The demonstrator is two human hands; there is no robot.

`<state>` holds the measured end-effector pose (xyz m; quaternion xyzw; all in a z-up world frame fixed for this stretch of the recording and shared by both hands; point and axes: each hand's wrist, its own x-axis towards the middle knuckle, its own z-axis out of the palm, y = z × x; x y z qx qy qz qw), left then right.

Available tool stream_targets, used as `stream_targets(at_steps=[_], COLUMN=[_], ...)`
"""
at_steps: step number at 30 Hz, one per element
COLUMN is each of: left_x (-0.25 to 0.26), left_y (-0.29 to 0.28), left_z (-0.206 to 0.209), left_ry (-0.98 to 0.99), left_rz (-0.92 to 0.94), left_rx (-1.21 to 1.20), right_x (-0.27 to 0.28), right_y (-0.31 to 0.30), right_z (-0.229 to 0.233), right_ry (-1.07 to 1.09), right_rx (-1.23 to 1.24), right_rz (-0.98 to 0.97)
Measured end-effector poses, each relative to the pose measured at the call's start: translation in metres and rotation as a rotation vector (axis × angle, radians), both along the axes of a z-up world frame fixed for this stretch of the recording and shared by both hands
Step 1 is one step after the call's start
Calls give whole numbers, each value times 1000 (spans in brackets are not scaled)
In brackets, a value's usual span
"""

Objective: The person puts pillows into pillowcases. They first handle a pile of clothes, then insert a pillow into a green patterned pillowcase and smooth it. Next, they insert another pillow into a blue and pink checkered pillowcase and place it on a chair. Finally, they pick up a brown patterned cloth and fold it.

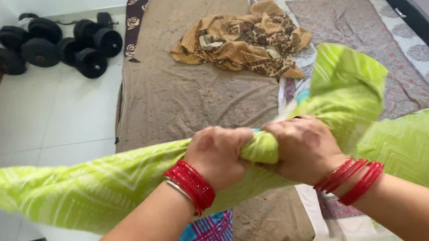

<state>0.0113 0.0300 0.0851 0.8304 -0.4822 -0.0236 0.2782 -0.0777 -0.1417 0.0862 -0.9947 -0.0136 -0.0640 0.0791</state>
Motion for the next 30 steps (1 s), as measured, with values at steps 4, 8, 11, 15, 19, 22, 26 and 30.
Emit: stream_targets(at_steps=[4, 8, 11, 15, 19, 22, 26, 30], left_x=[-5, -13, -28, -47, -78, -107, -148, -170], left_y=[-4, 0, 8, -4, -29, -52, -83, -105], left_z=[14, 0, -33, -68, -88, -104, -142, -193], left_ry=[-141, -410, -289, -193, -34, -2, 139, 217], left_rz=[58, 328, 451, 456, 525, 540, 530, 477], left_rx=[-291, -501, -463, -382, -187, -105, 4, 128], right_x=[-14, -35, -52, -70, -83, -109, -153, -166], right_y=[-30, -58, -104, -191, -234, -228, -198, -170], right_z=[-20, -14, -42, -123, -197, -234, -266, -287], right_ry=[144, 69, 65, 214, 393, 359, 605, 640], right_rx=[162, 654, 970, 915, 331, 372, 429, 450], right_rz=[-340, -407, -424, -687, -713, -512, -491, -423])
